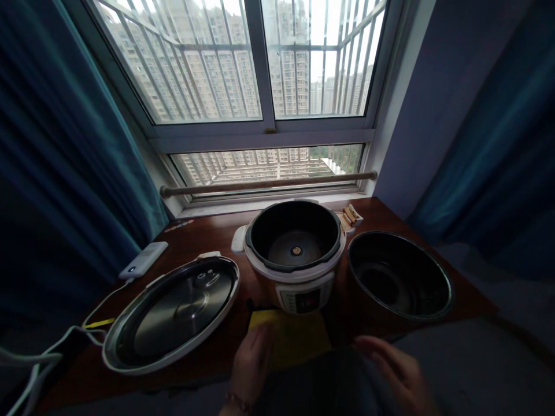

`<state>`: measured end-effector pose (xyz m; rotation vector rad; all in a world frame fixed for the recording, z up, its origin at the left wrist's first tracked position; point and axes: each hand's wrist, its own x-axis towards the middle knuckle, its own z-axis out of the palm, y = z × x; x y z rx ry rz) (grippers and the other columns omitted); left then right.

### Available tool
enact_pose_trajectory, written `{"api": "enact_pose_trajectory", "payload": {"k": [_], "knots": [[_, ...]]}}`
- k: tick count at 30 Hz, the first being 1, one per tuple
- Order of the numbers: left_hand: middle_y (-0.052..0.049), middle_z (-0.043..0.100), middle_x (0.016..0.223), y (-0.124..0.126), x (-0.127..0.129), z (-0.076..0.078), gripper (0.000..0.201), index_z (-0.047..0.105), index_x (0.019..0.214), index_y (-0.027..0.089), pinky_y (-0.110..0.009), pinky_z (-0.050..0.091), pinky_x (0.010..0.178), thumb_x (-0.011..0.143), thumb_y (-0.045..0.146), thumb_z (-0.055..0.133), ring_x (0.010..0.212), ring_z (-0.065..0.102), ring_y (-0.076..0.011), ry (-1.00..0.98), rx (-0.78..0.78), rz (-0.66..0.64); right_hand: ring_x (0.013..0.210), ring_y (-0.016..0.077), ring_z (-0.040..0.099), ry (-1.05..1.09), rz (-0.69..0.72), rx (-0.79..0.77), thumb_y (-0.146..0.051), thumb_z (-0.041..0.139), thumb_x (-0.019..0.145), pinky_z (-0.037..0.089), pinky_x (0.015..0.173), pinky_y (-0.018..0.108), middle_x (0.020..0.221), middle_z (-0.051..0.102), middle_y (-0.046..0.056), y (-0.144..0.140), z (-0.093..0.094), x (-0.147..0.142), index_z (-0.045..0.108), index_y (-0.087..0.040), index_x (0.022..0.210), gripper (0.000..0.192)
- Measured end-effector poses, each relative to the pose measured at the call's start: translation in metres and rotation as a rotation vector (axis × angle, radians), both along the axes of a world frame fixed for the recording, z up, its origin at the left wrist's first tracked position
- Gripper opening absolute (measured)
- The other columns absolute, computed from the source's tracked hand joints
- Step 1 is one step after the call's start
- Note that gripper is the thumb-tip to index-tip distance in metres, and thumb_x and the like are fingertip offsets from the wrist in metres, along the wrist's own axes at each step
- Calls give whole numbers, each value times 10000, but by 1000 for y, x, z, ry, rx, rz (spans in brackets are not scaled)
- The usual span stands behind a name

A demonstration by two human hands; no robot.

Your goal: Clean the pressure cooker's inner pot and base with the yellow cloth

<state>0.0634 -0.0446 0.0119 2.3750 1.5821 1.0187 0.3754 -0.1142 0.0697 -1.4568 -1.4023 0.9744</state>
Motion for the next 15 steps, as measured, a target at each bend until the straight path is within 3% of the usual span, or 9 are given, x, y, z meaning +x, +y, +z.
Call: {"api": "enact_pose_trajectory", "payload": {"k": [3,5,7,10,15], "knots": [[-52,687,760,-13,42,26,285,662,818,179,-245,510,643,873,313,416,699,642,-156,-181,-168,-109,759,220,666,6,-355,8,-486,580,752,545,684,301,915,699,94,12,28,74,690,-208,955,361],[-28,636,620,-14,79,46,344,642,698,165,-222,458,566,868,367,422,590,591,-130,-292,-459,-180,729,193,653,-119,-612,58,-451,593,756,511,680,278,878,696,108,34,40,128,682,-188,971,352],[-16,618,628,-7,117,62,339,629,735,147,-197,405,522,853,402,439,562,550,-103,-459,-747,-283,745,169,639,-220,-740,46,-361,585,774,465,696,267,884,690,128,63,44,175,674,-143,979,312],[12,565,617,14,166,72,297,569,826,135,-185,339,471,830,407,448,478,471,-69,-688,-990,-340,747,182,616,-378,-745,-100,-318,622,723,413,670,293,890,679,183,104,37,223,682,-51,957,360],[49,490,597,51,216,61,279,461,829,173,-189,304,449,832,449,428,444,416,-66,-792,-906,-177,761,204,605,-444,-605,-207,-398,657,640,378,675,309,902,673,212,134,22,242,708,-15,914,474]]}}
